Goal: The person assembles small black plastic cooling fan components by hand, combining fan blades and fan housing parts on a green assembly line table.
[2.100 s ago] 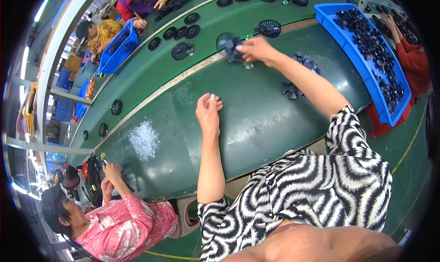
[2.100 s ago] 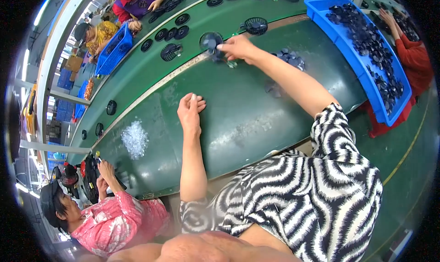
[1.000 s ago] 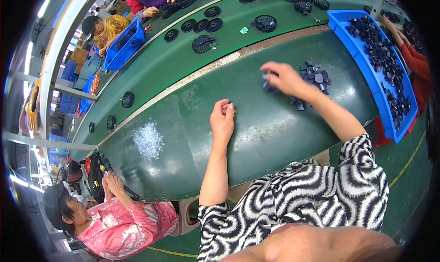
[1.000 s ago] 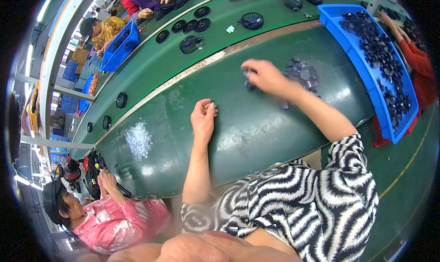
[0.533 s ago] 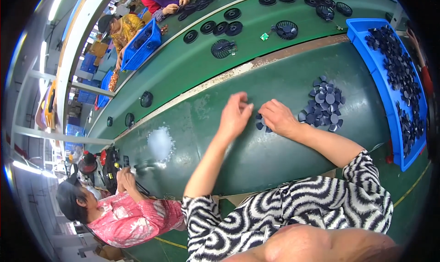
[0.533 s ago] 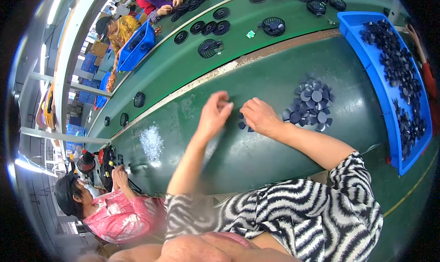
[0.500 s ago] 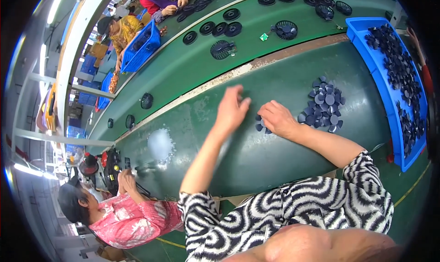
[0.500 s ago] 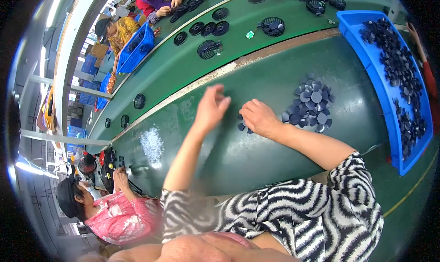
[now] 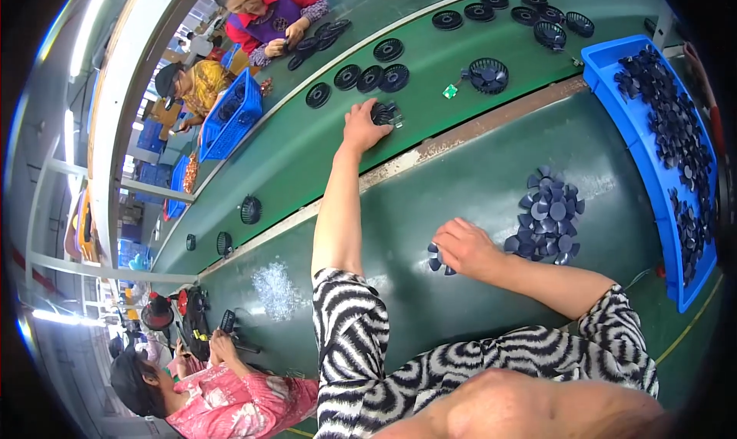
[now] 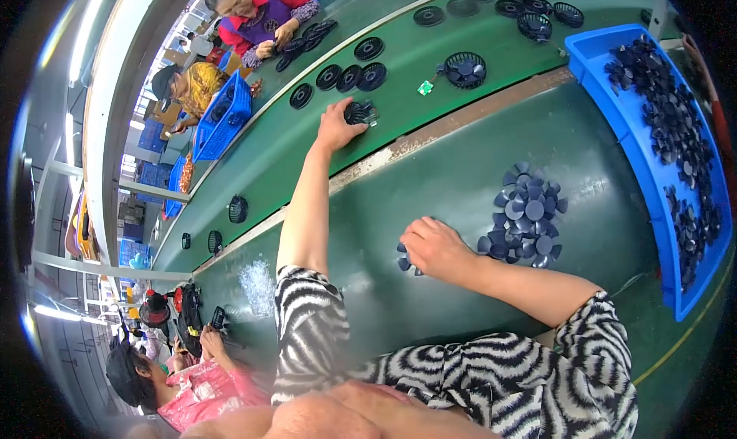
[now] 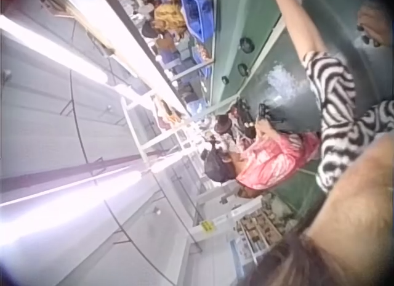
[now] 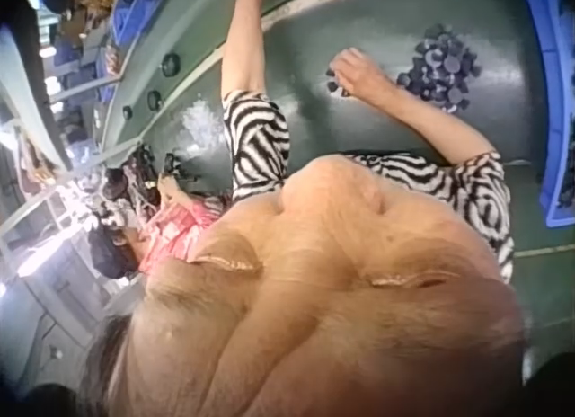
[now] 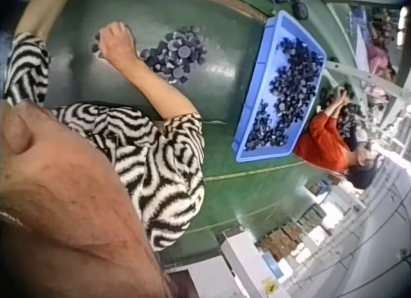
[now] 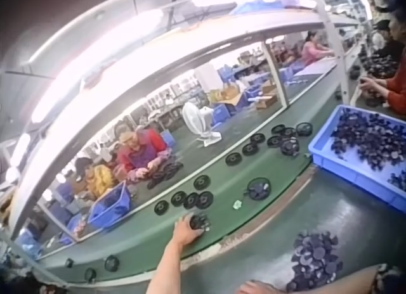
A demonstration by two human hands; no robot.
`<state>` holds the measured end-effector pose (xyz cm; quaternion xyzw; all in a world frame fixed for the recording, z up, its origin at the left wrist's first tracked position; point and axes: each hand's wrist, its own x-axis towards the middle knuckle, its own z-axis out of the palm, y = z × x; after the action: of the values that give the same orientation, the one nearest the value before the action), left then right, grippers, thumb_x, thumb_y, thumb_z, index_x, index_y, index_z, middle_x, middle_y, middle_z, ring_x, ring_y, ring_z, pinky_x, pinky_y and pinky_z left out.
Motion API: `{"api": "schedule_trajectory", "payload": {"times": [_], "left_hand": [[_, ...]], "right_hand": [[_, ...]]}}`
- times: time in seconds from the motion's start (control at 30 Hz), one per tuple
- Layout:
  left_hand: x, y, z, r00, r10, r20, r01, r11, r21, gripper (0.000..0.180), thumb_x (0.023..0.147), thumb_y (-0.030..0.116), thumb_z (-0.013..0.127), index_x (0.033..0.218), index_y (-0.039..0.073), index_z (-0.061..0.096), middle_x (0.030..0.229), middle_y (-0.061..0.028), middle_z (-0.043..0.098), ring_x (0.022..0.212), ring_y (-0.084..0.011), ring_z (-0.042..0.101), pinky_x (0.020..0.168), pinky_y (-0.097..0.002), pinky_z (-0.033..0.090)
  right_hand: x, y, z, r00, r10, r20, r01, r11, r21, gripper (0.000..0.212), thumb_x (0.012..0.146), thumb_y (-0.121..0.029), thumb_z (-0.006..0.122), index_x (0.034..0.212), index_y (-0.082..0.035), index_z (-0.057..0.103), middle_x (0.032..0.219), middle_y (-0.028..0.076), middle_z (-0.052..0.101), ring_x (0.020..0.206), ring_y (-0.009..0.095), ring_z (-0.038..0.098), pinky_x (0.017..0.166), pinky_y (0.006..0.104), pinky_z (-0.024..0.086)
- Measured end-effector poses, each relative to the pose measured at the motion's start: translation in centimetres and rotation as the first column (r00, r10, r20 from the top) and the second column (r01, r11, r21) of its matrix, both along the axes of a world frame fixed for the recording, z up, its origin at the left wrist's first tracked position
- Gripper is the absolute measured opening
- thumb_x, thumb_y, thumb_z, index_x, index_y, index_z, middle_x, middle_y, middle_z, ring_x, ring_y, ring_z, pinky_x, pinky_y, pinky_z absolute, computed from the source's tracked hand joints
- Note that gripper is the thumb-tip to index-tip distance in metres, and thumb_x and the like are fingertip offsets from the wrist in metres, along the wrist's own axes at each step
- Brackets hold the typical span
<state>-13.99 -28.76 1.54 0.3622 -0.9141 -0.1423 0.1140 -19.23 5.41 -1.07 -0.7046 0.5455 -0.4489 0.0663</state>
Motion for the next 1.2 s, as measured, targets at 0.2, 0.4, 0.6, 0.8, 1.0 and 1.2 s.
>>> {"api": "schedule_trajectory", "payload": {"times": [0.2,0.4,0.6,0.8,1.0,1.2], "left_hand": [[4.9,7.6,2.0,0.571,0.473,-0.671,0.46,0.493,0.739,0.06,0.089,0.042,0.057,0.133,0.004,0.043,0.126,-0.0205,0.054,0.114,-0.0407,0.053,0.098,-0.0515,0.043],[12.8,18.4,0.3,0.203,0.777,-0.596,0.824,0.194,0.532,0.065,0.095,0.057,0.035,0.125,0.001,0.048,0.127,-0.0237,0.052,0.121,-0.0416,0.048,0.099,-0.0544,0.043],[15.3,23.5,-1.2,0.223,0.924,-0.312,0.647,0.099,0.756,0.033,0.095,0.018,0.05,0.118,-0.006,0.052,0.117,-0.0197,0.06,0.107,-0.0344,0.059,0.094,-0.0504,0.048],[16.3,23.8,-2.8,0.176,0.905,-0.388,0.739,0.139,0.66,0.034,0.096,0.023,0.052,0.117,-0.003,0.053,0.112,-0.0189,0.062,0.097,-0.0322,0.064,0.08,-0.0424,0.057],[16.6,25.2,-2.2,0.294,0.762,-0.577,0.665,0.27,0.696,0.027,0.088,0.014,0.064,0.111,0.001,0.056,0.1,-0.0095,0.066,0.088,-0.0234,0.067,0.074,-0.0353,0.059],[15.3,25.4,-2.9,0.372,0.731,-0.571,0.717,0.165,0.678,0.026,0.088,0.008,0.061,0.112,0.0,0.057,0.104,-0.0117,0.065,0.094,-0.0248,0.066,0.081,-0.0404,0.056]], "right_hand": [[0.0,-0.3,-0.2,1.0,0.002,0.021,-0.002,1.0,-0.013,0.016,0.073,-0.002,0.063,0.089,-0.004,0.059,0.089,0.009,0.055,0.084,0.028,0.055,0.074,0.0384,0.048],[0.1,-0.6,-0.7,1.0,-0.019,0.001,0.019,1.0,-0.02,0.015,0.074,-0.002,0.063,0.089,-0.003,0.06,0.088,0.01,0.056,0.084,0.031,0.055,0.073,0.0405,0.048],[0.4,-0.4,-0.5,0.993,-0.011,-0.115,-0.001,0.995,-0.099,0.015,0.074,-0.001,0.063,0.089,-0.002,0.059,0.091,0.013,0.057,0.084,0.032,0.055,0.072,0.0408,0.047],[0.5,0.3,0.5,0.912,-0.103,-0.398,0.059,0.991,-0.122,0.018,0.073,-0.004,0.065,0.09,-0.004,0.059,0.093,0.011,0.055,0.09,0.03,0.053,0.075,0.0387,0.044],[1.9,2.5,4.9,0.881,0.084,-0.465,0.068,0.951,0.3,0.029,0.077,-0.012,0.068,0.103,-0.005,0.06,0.091,0.012,0.054,0.086,0.031,0.056,0.07,0.0409,0.048],[2.0,2.5,3.5,0.86,0.034,-0.508,0.195,0.9,0.39,0.033,0.078,-0.02,0.068,0.107,-0.008,0.058,0.091,0.017,0.056,0.083,0.037,0.059,0.071,0.0449,0.049]]}}
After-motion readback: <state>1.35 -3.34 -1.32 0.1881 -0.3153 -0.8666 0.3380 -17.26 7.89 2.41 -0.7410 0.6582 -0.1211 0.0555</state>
